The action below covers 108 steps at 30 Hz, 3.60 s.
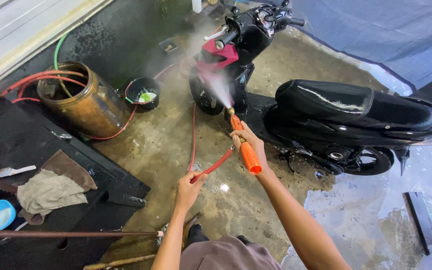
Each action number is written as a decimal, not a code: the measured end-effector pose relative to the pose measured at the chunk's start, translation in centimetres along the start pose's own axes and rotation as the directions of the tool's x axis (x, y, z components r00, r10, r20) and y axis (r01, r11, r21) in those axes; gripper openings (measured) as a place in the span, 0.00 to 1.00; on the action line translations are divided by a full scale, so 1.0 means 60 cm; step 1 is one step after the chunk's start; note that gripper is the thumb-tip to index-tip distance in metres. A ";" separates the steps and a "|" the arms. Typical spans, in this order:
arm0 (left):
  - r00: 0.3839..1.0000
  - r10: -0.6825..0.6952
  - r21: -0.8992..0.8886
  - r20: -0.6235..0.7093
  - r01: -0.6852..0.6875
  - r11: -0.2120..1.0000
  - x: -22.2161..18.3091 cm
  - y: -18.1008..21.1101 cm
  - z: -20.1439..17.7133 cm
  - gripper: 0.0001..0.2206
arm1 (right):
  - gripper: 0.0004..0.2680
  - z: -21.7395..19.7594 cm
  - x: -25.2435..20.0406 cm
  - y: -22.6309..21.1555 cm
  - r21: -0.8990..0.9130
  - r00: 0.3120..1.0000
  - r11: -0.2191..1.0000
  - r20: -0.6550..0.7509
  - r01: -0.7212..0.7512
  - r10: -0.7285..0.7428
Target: The person uses a high-pressure water hose to wash a black and red scooter. They spray the floor, the scooter's body, wheels, and handlebars, moving around the vehicle to cover different angles. The person then moves the hose to a wall area and reaches for a bucket.
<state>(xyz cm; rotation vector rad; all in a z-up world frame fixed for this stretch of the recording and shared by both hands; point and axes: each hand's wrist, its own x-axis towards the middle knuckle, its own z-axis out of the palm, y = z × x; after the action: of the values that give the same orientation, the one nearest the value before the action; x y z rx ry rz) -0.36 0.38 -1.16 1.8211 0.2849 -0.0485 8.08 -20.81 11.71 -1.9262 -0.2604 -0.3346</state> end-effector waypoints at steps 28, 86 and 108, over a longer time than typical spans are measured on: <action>1.000 -0.007 0.053 -0.028 0.009 0.999 0.024 -0.007 -0.005 0.18 | 0.07 0.031 -0.033 -0.050 -0.085 0.976 0.995 -0.207 0.057 -0.073; 0.961 -0.219 0.138 0.167 0.197 0.971 -0.031 -0.107 0.053 0.21 | 0.05 -0.012 -0.125 0.130 -0.148 0.965 0.954 -0.090 -0.259 0.248; 0.815 0.058 0.225 0.576 -0.227 0.948 0.052 0.040 0.197 0.27 | 0.07 -0.154 -0.210 0.024 -0.122 0.727 0.885 -0.626 -0.449 0.282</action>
<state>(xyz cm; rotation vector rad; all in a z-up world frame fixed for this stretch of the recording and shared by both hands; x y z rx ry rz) 4.57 -10.97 -2.63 2.0141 -0.3014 -0.5411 -4.23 -30.21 9.26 -1.9697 0.6185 -0.7101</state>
